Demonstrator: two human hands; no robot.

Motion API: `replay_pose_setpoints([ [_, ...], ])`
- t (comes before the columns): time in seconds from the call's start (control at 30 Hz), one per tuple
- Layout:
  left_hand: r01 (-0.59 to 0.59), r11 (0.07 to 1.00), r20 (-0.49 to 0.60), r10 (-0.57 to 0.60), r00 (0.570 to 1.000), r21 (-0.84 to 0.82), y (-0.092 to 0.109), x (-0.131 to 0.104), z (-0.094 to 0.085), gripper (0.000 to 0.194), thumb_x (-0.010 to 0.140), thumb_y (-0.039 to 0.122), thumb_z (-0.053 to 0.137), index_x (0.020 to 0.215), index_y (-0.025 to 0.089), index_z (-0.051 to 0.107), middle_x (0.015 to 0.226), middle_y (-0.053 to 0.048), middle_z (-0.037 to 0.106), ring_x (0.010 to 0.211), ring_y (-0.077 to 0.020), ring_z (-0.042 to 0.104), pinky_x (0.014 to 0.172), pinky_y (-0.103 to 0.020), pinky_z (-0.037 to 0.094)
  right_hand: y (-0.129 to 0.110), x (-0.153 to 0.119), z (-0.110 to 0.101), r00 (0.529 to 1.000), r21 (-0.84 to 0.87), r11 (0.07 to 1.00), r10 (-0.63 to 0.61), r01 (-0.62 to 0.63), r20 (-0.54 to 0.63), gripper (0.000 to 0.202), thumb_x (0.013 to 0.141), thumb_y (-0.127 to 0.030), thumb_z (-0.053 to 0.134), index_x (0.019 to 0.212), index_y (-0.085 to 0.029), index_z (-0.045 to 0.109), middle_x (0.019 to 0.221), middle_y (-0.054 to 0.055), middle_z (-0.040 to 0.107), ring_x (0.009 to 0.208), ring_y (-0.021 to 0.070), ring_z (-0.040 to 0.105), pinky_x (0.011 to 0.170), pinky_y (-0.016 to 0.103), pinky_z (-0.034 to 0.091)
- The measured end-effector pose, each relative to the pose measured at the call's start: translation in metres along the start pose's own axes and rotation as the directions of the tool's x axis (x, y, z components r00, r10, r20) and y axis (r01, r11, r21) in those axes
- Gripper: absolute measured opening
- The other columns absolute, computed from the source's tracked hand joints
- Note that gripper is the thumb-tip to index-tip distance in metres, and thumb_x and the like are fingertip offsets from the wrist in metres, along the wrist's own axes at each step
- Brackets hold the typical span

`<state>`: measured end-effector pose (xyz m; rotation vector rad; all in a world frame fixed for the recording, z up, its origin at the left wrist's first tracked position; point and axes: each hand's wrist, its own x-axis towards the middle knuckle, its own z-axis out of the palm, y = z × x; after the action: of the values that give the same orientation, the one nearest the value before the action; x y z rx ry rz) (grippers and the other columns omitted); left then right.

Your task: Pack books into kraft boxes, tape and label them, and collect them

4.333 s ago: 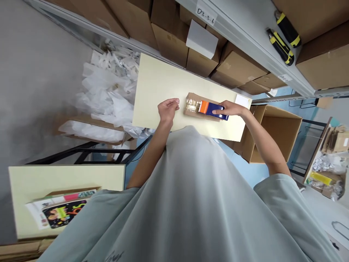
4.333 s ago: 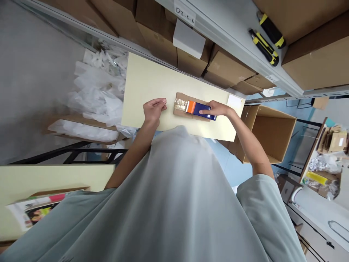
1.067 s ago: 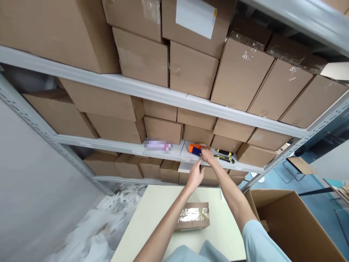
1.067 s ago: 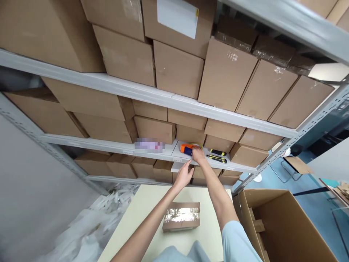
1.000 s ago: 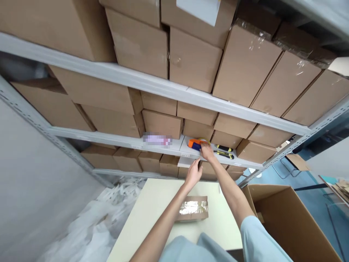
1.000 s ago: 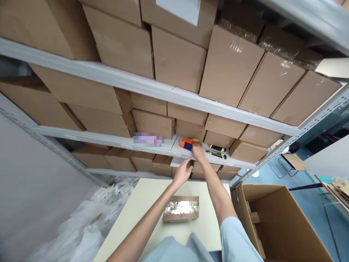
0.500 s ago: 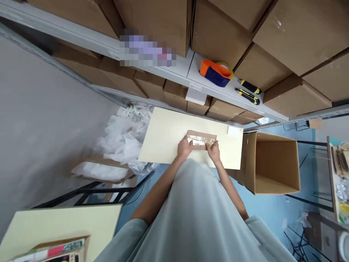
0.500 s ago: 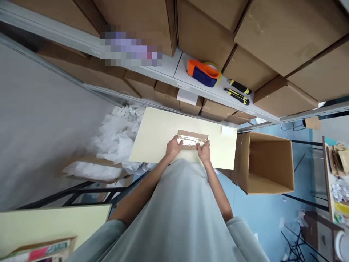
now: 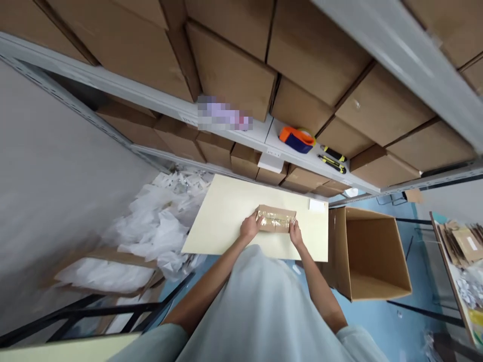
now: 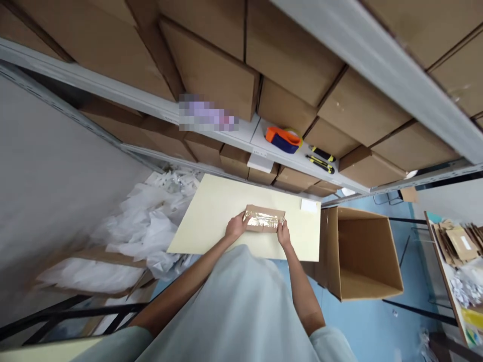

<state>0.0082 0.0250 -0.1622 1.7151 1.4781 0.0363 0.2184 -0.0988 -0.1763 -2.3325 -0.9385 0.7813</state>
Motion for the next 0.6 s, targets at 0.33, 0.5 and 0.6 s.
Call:
replay_pose_setpoints([
  [0.33, -0.180, 0.974, -0.114, 0.165, 0.980, -0.135, -0.028, 0.001, -0.038, 0.018, 0.099, 0.018, 0.065, 0.102, 0.018, 0.083, 0.115, -0.014, 0.082, 0.106, -0.0272, 0.081, 0.096, -0.032, 0.060, -0.029, -0.012, 0.005, 0.966, -0.045, 0.998, -0.060, 0.051, -0.251, 0.078, 0.105, -0.082, 0.037, 0.106, -0.015, 0.078, 0.114, 0.029, 0.083, 0.100, 0.0397, 0.080, 0.092, 0.051, 0.064],
  [0.5, -0.284, 0.932, -0.212, 0.237, 0.948, -0.227, -0.047, 0.006, -0.065, 0.035, 0.101, 0.017, 0.058, 0.125, 0.023, 0.082, 0.136, -0.008, 0.080, 0.118, -0.0224, 0.079, 0.107, -0.029, 0.059, -0.045, -0.013, 0.020, 0.970, -0.042, 0.996, -0.086, 0.079, -0.229, 0.060, 0.107, -0.066, 0.046, 0.116, -0.015, 0.077, 0.122, 0.024, 0.083, 0.101, 0.0327, 0.081, 0.094, 0.043, 0.065],
  [0.6, -0.287, 0.911, -0.285, 0.202, 0.937, -0.298, -0.062, 0.008, -0.075, 0.039, 0.099, 0.015, 0.057, 0.127, 0.025, 0.083, 0.143, -0.006, 0.079, 0.127, -0.0229, 0.077, 0.116, -0.032, 0.056, -0.051, -0.021, 0.040, 0.982, -0.048, 0.997, -0.067, 0.059, -0.175, 0.041, 0.105, -0.047, 0.052, 0.113, -0.015, 0.075, 0.108, 0.020, 0.085, 0.093, 0.0309, 0.083, 0.086, 0.041, 0.066],
])
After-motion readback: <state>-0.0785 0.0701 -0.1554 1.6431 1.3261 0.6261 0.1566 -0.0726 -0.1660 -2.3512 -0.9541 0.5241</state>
